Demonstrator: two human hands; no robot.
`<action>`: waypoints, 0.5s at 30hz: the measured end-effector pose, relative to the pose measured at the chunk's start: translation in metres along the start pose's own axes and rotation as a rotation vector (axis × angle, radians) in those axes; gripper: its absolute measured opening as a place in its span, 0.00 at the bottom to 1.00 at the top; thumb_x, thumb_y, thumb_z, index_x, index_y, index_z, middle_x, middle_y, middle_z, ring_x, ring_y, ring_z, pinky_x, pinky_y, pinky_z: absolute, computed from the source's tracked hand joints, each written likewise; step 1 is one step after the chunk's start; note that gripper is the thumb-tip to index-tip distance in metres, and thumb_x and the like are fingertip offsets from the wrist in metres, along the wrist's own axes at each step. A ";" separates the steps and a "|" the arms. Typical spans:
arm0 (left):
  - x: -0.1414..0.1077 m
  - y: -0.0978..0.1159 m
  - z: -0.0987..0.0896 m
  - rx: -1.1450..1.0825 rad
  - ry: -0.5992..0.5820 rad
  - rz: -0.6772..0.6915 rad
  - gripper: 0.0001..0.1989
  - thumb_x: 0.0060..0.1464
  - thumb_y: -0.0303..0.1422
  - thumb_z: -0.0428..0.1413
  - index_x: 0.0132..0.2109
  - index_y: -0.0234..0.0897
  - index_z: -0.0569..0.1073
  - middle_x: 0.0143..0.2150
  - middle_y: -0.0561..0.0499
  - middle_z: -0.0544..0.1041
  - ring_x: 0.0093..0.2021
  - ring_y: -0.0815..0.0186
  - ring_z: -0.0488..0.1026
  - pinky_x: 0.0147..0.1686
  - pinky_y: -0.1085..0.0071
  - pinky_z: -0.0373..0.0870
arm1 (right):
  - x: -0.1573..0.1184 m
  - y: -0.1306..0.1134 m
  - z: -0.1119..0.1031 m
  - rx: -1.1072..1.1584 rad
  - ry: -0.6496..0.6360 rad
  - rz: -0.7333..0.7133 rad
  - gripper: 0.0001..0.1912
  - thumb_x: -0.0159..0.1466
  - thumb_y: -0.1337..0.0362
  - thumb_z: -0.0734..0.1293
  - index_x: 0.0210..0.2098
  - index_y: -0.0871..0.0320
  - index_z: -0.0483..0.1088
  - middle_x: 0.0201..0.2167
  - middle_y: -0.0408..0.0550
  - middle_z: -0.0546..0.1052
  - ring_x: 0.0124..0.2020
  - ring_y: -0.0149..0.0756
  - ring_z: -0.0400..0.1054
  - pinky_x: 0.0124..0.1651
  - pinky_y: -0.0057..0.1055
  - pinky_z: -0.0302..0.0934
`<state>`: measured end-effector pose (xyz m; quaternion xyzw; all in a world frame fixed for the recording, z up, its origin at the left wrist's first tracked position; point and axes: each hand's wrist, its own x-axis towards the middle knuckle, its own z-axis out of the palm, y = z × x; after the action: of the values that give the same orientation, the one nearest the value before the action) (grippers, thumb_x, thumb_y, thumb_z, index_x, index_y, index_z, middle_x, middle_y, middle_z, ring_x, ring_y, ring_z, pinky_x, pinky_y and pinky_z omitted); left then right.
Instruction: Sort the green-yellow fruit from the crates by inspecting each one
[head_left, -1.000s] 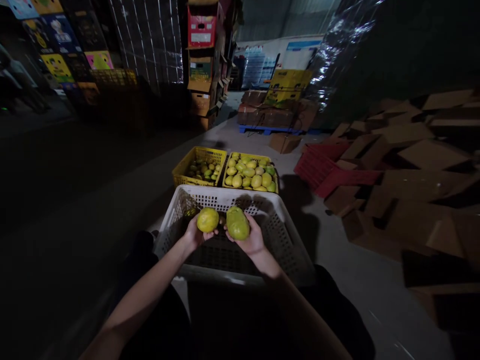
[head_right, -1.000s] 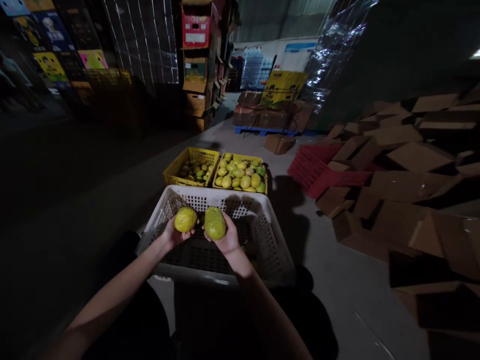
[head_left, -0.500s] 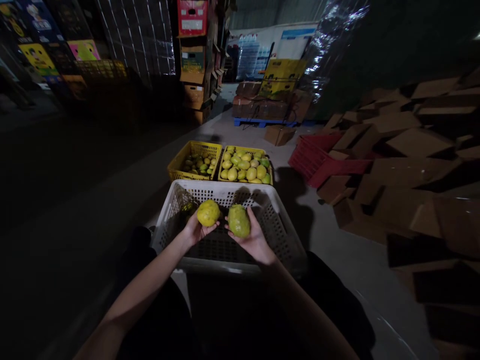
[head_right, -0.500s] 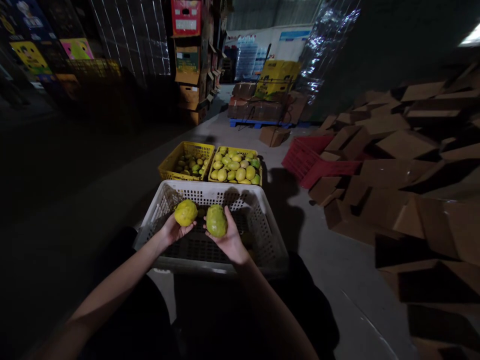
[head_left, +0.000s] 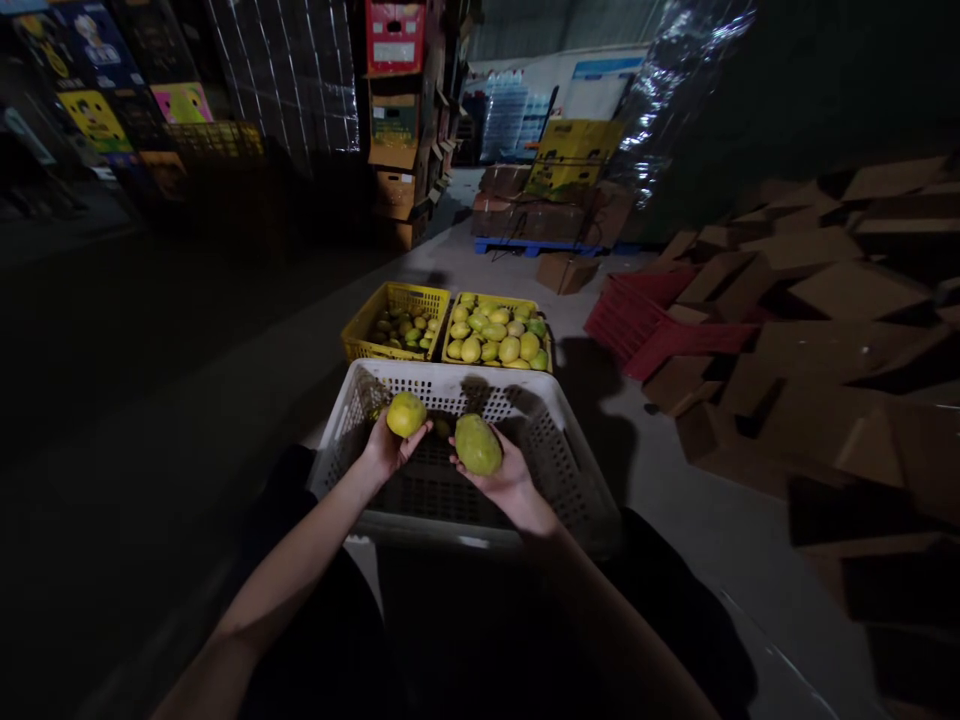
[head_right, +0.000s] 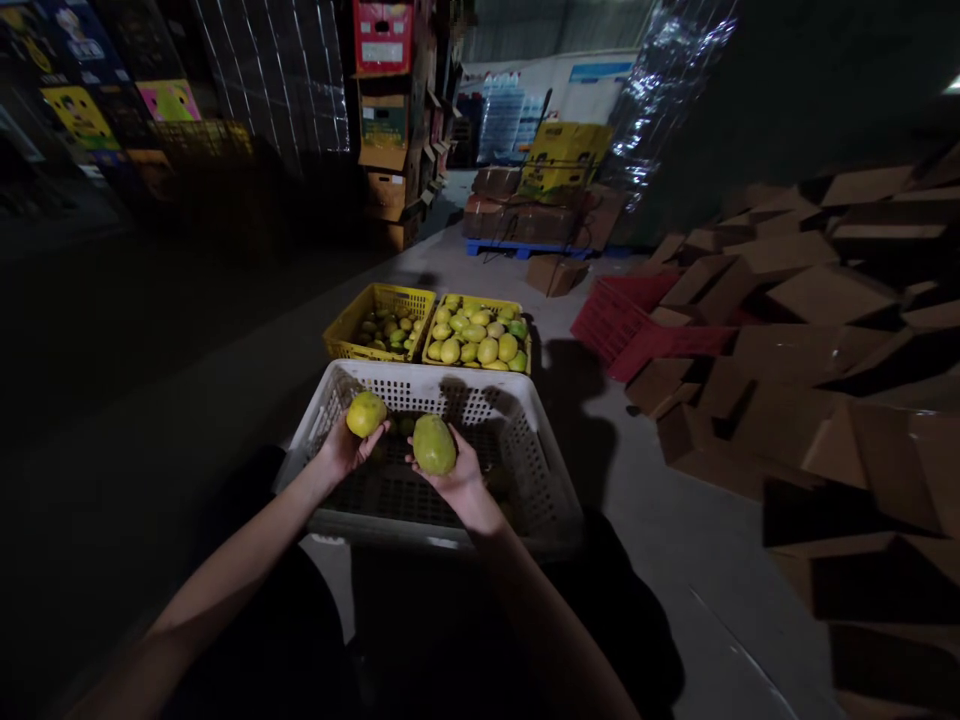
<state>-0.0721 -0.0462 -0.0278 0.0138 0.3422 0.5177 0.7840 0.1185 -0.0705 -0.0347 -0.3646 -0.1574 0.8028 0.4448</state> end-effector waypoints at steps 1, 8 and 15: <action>0.000 0.000 0.001 -0.008 0.005 0.002 0.22 0.62 0.38 0.44 0.57 0.30 0.65 0.33 0.44 0.78 0.33 0.64 0.78 0.27 0.75 0.76 | 0.001 0.001 0.000 0.018 0.004 0.019 0.19 0.64 0.53 0.56 0.34 0.57 0.73 0.28 0.50 0.80 0.25 0.37 0.72 0.33 0.36 0.65; 0.003 -0.001 0.004 0.014 -0.010 0.022 0.20 0.57 0.39 0.54 0.53 0.31 0.67 0.39 0.43 0.75 0.41 0.60 0.77 0.29 0.77 0.77 | 0.004 0.012 0.003 -0.055 -0.018 -0.086 0.12 0.57 0.53 0.67 0.36 0.53 0.70 0.31 0.44 0.79 0.33 0.36 0.73 0.39 0.38 0.66; -0.012 -0.009 0.004 0.392 -0.208 0.433 0.38 0.38 0.23 0.67 0.56 0.49 0.64 0.48 0.51 0.73 0.44 0.64 0.75 0.45 0.66 0.74 | 0.000 0.018 0.014 -0.256 0.037 -0.528 0.34 0.39 0.70 0.76 0.44 0.46 0.63 0.38 0.38 0.73 0.39 0.35 0.69 0.40 0.31 0.65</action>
<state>-0.0658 -0.0593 -0.0217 0.2903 0.3424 0.5927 0.6687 0.0972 -0.0792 -0.0353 -0.3789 -0.3387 0.6260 0.5915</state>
